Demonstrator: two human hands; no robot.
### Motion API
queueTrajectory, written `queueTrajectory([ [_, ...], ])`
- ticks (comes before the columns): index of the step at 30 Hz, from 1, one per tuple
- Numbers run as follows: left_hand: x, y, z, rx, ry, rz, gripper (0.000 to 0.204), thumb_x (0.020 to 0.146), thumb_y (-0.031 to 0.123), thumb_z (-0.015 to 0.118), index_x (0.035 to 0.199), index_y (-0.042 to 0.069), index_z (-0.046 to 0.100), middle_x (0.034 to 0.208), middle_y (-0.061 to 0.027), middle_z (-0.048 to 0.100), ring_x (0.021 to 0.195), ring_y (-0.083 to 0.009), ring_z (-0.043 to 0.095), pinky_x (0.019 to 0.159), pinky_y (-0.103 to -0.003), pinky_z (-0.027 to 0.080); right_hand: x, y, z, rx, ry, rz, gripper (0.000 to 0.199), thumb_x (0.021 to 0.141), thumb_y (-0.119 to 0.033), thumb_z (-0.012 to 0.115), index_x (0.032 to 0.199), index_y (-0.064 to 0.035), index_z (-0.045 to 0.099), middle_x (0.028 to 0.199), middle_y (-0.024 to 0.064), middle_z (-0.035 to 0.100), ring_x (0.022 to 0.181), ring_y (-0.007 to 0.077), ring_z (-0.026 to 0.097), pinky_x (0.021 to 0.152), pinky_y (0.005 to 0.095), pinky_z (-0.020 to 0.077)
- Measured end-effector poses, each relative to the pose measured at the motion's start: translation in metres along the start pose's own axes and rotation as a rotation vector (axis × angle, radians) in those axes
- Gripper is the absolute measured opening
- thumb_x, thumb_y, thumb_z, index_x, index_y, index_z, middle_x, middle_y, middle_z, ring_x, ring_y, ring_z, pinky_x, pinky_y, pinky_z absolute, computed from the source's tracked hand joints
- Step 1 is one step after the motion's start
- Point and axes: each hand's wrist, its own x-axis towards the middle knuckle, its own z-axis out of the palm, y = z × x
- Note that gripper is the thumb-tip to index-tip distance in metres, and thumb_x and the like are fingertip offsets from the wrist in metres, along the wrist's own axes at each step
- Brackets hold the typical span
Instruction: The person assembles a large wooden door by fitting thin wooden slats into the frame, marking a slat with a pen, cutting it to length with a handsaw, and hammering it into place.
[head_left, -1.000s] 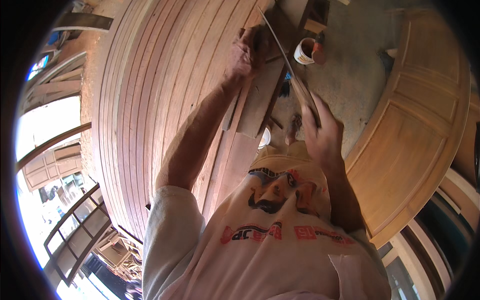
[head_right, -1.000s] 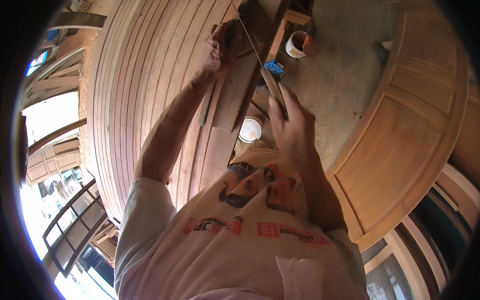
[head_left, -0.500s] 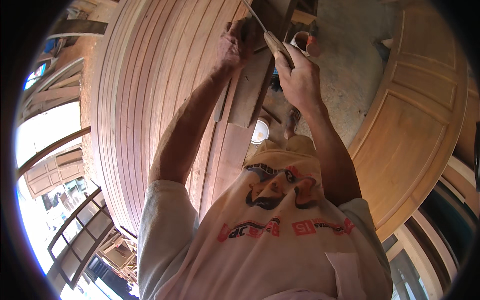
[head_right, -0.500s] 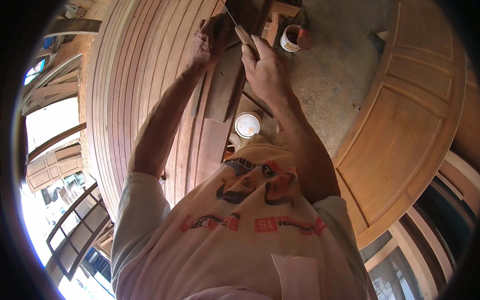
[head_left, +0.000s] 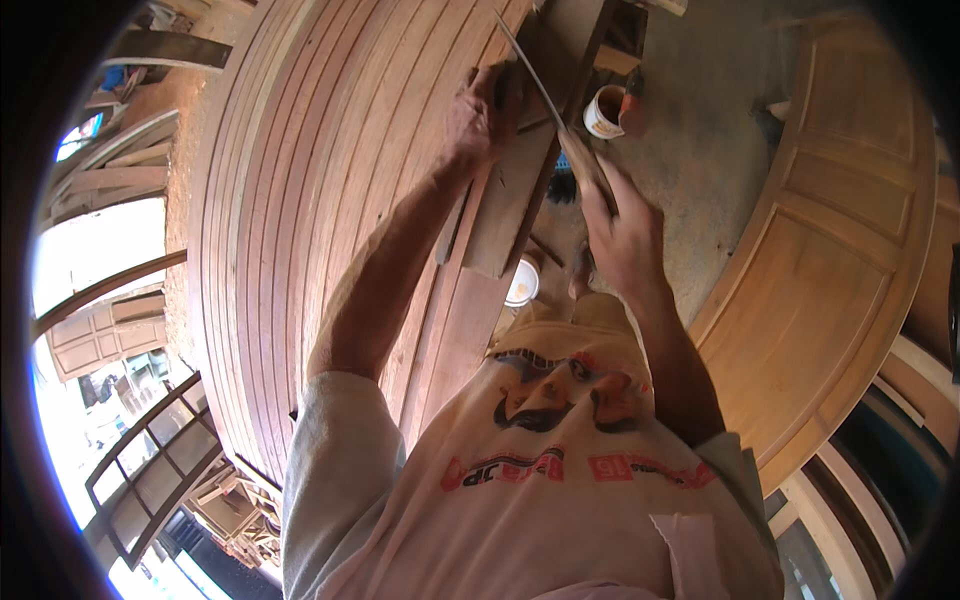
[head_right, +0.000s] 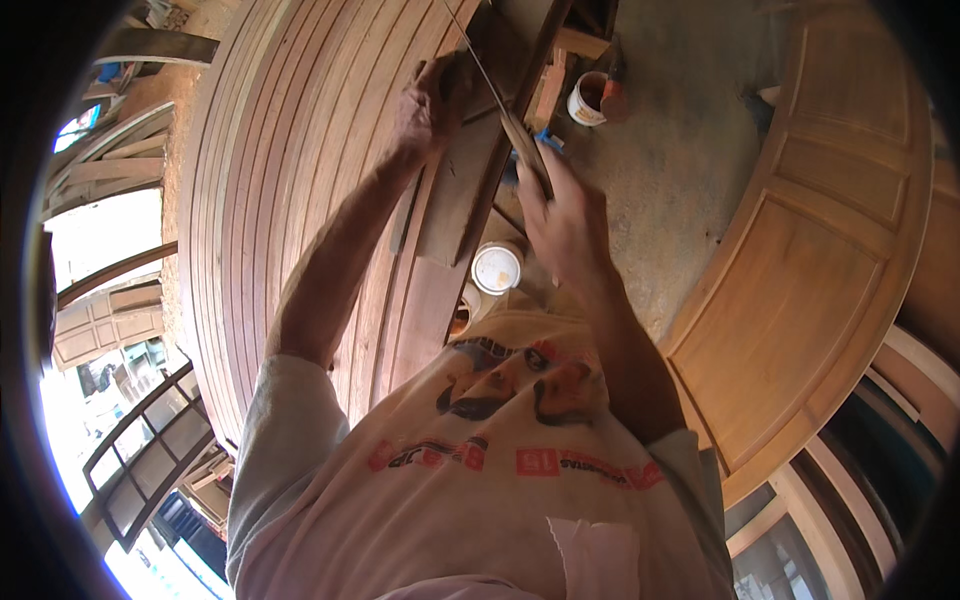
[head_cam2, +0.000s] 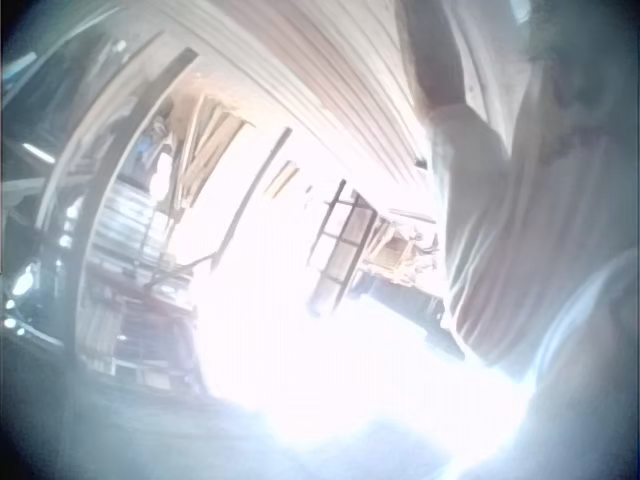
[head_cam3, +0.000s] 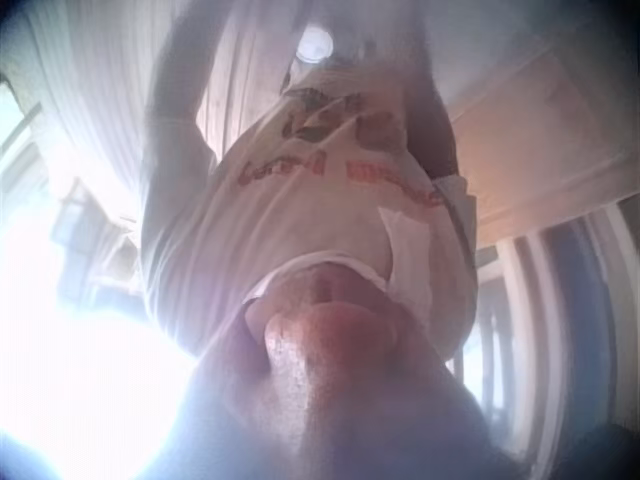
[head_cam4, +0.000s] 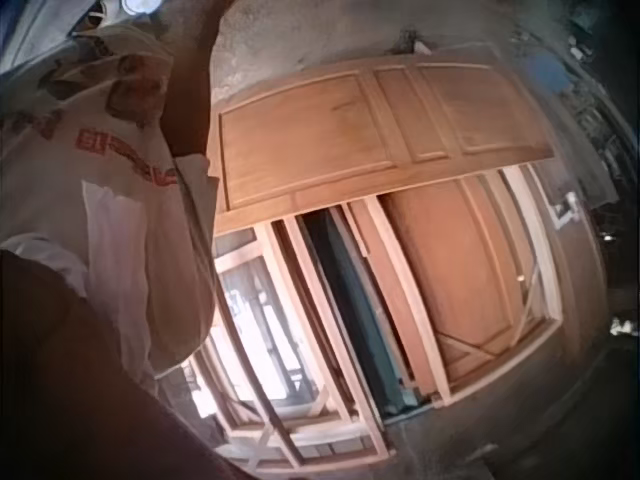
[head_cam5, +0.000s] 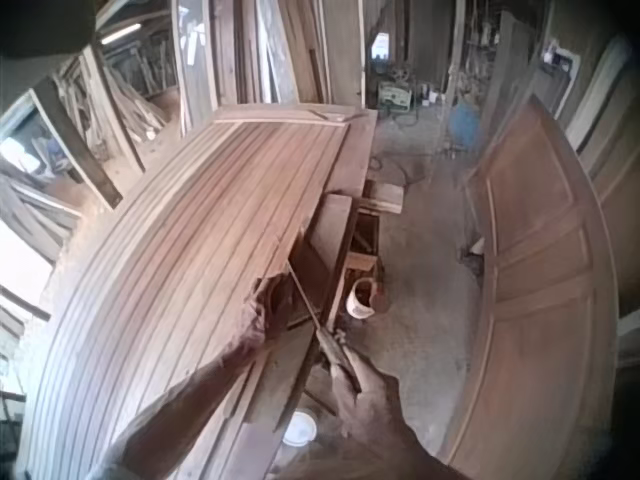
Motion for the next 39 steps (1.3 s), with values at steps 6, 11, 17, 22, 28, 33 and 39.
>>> queueTrajectory([
  [6,-0.003,-0.002,0.005,-0.032,0.017,0.013,0.041,0.099,0.030,0.067,0.130,0.004,0.065,0.119,-0.0249,0.068,0.118,-0.0456,0.062,0.099,-0.053,0.053,-0.016,0.018,0.008,0.043,0.058,-0.063,0.030,0.106,-0.016,0.061,0.130,0.0020,0.064,0.112,0.0282,0.073,0.100,0.0441,0.073,0.080,0.0449,0.0593],
  [11,-0.003,-0.005,0.004,0.042,0.012,-0.055,0.041,0.098,0.030,0.068,0.130,0.005,0.065,0.120,-0.0251,0.067,0.117,-0.0462,0.063,0.098,-0.053,0.053,0.024,-0.004,0.003,-0.019,-0.098,0.037,0.038,0.105,-0.013,0.063,0.138,0.0050,0.061,0.118,0.0284,0.073,0.109,0.0411,0.075,0.086,0.0432,0.0599],
  [17,-0.008,-0.007,0.002,0.069,-0.013,0.006,0.047,0.100,0.031,0.068,0.137,0.003,0.063,0.127,-0.0251,0.066,0.118,-0.0431,0.066,0.101,-0.048,0.055,-0.018,0.025,0.006,0.121,0.021,0.010,0.035,0.105,-0.016,0.063,0.132,0.0061,0.062,0.111,0.0292,0.073,0.101,0.0451,0.074,0.081,0.0443,0.0598],
  [22,0.001,0.002,0.001,0.090,-0.036,-0.014,0.046,0.101,0.029,0.066,0.138,0.003,0.062,0.128,-0.0249,0.066,0.118,-0.0432,0.067,0.100,-0.047,0.055,0.020,0.008,0.012,0.034,-0.024,0.015,0.039,0.104,-0.013,0.064,0.138,0.0064,0.061,0.112,0.0297,0.074,0.102,0.0407,0.076,0.084,0.0427,0.0606],
  [28,-0.001,-0.014,0.007,-0.007,0.019,0.116,0.040,0.099,0.030,0.068,0.131,0.005,0.065,0.122,-0.0245,0.066,0.116,-0.0453,0.063,0.097,-0.052,0.054,-0.054,0.032,-0.013,0.077,-0.007,0.045,0.038,0.103,-0.011,0.065,0.138,0.0046,0.062,0.111,0.0286,0.074,0.099,0.0392,0.078,0.079,0.0413,0.0610],
  [33,0.002,0.002,0.008,0.098,0.021,0.016,0.040,0.100,0.029,0.067,0.132,0.004,0.065,0.120,-0.0247,0.068,0.117,-0.0448,0.064,0.098,-0.051,0.054,0.015,0.005,0.004,0.023,0.013,-0.023,0.025,0.104,-0.015,0.065,0.121,0.0036,0.063,0.089,0.0269,0.071,0.084,0.0456,0.073,0.068,0.0469,0.0570],
  [39,0.005,0.000,0.005,0.136,0.011,0.078,0.039,0.101,0.026,0.066,0.134,0.005,0.063,0.118,-0.0244,0.068,0.116,-0.0442,0.065,0.097,-0.052,0.054,-0.052,0.032,-0.015,0.117,0.026,0.032,0.029,0.104,-0.015,0.065,0.126,0.0045,0.064,0.093,0.0270,0.073,0.086,0.0446,0.074,0.070,0.0469,0.0588],
])
